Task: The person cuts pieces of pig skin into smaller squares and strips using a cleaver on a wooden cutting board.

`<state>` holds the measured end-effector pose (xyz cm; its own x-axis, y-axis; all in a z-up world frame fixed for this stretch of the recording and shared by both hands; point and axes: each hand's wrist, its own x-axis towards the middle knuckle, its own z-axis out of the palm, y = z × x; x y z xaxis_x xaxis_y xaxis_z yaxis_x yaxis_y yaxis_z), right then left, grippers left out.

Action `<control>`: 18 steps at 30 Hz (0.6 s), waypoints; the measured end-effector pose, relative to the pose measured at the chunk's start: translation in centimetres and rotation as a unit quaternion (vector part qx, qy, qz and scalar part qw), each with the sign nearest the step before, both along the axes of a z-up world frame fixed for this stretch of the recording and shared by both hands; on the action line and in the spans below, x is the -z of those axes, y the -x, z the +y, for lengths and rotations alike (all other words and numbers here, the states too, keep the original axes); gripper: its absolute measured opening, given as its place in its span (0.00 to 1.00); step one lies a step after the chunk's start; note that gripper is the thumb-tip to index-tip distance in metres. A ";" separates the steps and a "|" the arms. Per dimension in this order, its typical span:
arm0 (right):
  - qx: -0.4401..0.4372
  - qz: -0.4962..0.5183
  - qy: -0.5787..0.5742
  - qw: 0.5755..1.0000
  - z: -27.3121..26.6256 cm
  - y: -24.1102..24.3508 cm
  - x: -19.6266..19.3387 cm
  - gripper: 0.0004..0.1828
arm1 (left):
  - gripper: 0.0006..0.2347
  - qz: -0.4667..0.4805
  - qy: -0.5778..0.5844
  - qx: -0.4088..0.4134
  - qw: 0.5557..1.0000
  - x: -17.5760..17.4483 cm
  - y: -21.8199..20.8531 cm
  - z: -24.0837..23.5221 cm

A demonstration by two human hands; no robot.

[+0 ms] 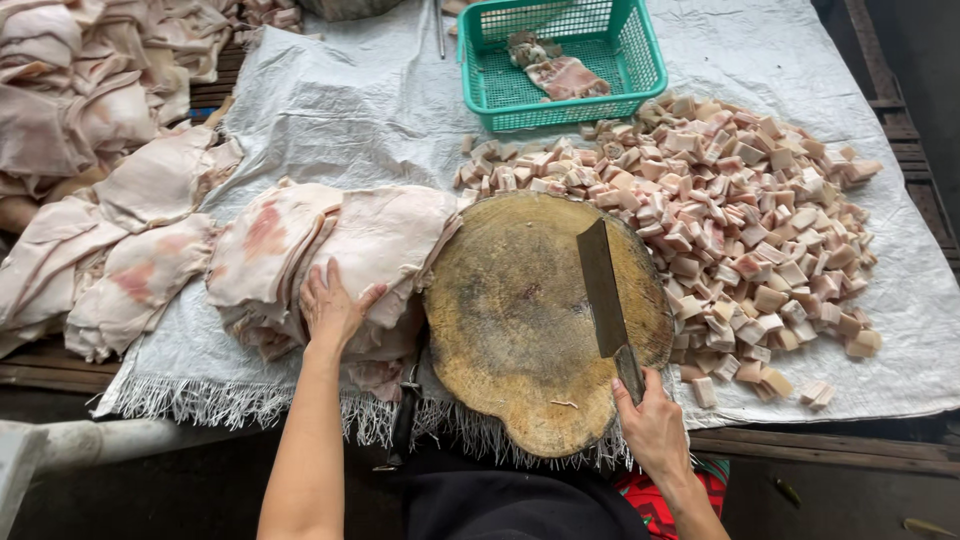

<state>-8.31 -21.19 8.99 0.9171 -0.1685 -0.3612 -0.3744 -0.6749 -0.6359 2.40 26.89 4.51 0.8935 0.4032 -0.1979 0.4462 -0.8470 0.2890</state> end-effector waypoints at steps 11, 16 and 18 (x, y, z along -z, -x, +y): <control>-0.001 0.007 0.022 1.000 0.6 0.9 1.1 0.27 | 0.19 -0.245 -0.128 0.182 0.944 6.4 -0.2 3.5; 0.031 0.024 0.006 0.999 0.8 0.8 0.6 0.28 | 0.14 -0.154 -0.018 0.080 0.985 0.9 -5.5 4.7; 0.034 0.029 0.006 0.999 0.7 1.0 1.2 0.29 | 0.13 -0.186 -0.024 0.110 0.976 -3.1 -6.5 4.5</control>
